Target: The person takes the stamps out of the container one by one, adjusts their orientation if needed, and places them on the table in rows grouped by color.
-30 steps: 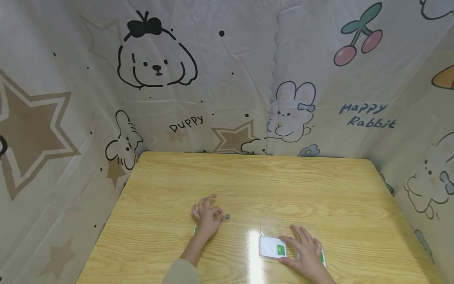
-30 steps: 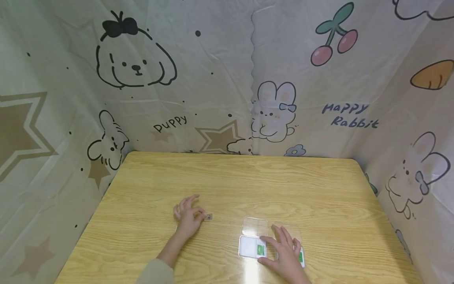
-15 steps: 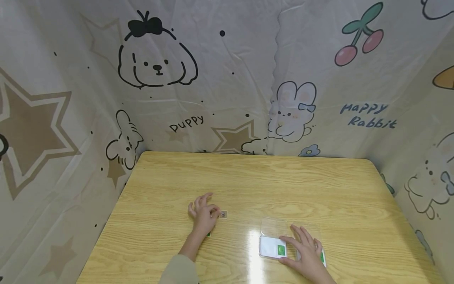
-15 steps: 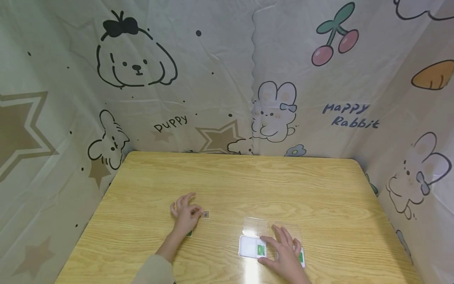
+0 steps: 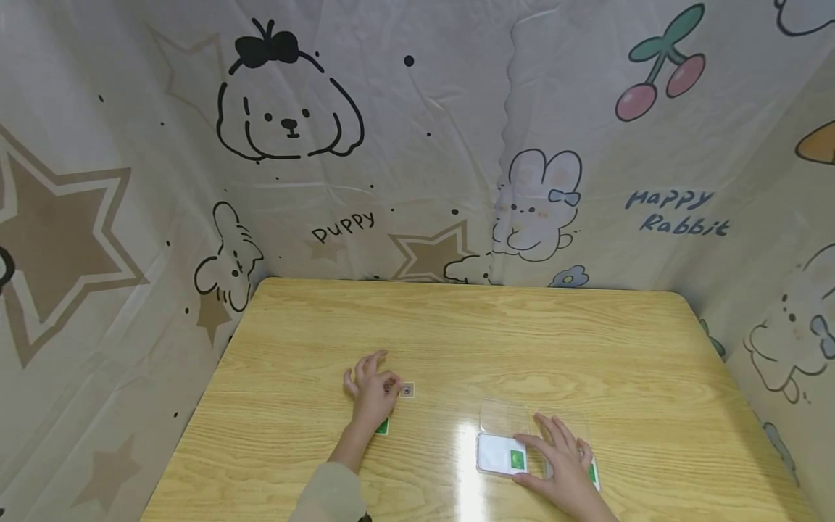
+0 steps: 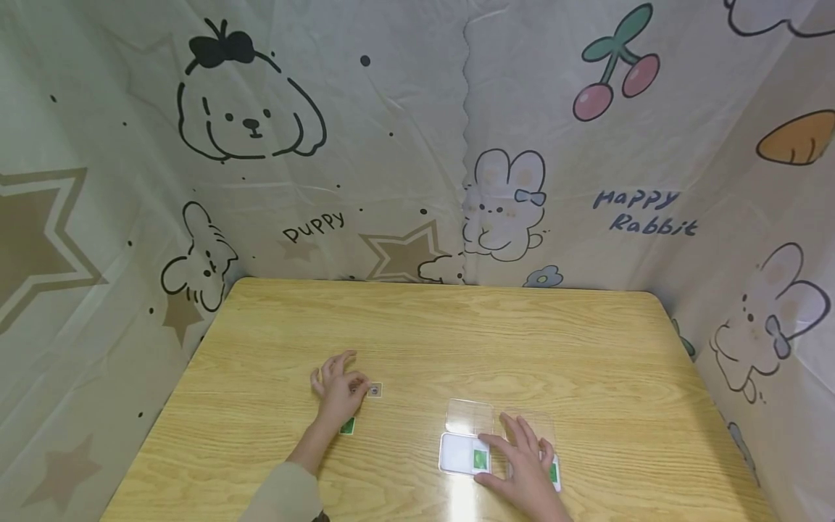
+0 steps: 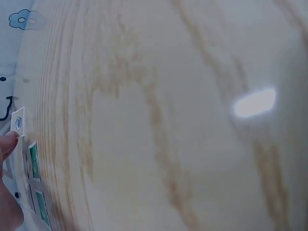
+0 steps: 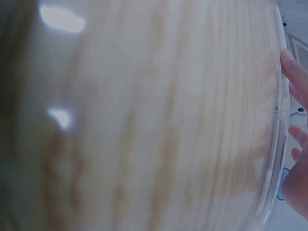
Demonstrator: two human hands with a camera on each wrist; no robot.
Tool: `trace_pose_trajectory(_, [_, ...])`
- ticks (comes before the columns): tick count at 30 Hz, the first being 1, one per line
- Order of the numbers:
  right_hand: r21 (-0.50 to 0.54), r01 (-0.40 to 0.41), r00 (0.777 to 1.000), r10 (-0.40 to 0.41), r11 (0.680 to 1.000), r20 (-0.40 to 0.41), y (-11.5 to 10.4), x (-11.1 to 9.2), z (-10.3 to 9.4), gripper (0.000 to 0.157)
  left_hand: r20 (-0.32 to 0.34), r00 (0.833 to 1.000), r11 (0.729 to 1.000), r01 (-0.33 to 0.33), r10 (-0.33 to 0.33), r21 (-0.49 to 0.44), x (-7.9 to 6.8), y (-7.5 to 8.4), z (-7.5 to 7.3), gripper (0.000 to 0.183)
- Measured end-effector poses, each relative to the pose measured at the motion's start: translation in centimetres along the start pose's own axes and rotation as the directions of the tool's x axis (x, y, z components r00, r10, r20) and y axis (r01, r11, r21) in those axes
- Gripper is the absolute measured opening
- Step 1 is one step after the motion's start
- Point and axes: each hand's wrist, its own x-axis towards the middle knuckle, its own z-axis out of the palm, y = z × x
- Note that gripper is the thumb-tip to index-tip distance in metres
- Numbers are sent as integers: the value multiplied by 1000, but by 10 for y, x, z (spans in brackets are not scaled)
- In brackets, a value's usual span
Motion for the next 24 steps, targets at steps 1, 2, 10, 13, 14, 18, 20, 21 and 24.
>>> trace_pose_trajectory(1, [0,0,1000,0,1000,0,0,0,0,56,2,1000,1000,1,-1,1,0,0,0,7])
trace_pose_trajectory(2, [-1,3,1000,-3,1000,-2,0,0,0,56,4,1000,1000,1,-1,-1,0,0,0,7])
trace_pose_trajectory(10, [-6,-7,1000,7,1000,2,-1,0,0,56,14,1000,1000,10,-10,5,3,-2,-1,6])
trace_pose_trajectory(13, [-4,-8,1000,8,1000,3,-1,0,-1,56,10,1000,1000,9,-9,10,2,-3,0,7])
trace_pose_trajectory(14, [-3,-8,1000,8,1000,3,-1,0,0,56,8,1000,1000,8,-8,12,2,-3,0,7])
trace_pose_trajectory(18, [-2,-6,1000,6,1000,0,0,0,0,56,1,1000,1000,7,-7,23,2,-2,0,7])
trace_pose_trajectory(20, [-2,-4,1000,4,1000,-2,0,0,0,56,1,1000,1000,12,-12,25,1,-1,-1,7])
trace_pose_trajectory(21, [-1,-3,1000,3,1000,-4,0,0,0,56,1,1000,999,15,-15,28,1,-1,-1,7])
trace_pose_trajectory(24, [1,-1,1000,1,1000,-5,0,0,0,56,3,1000,999,23,-23,38,1,1,-1,8])
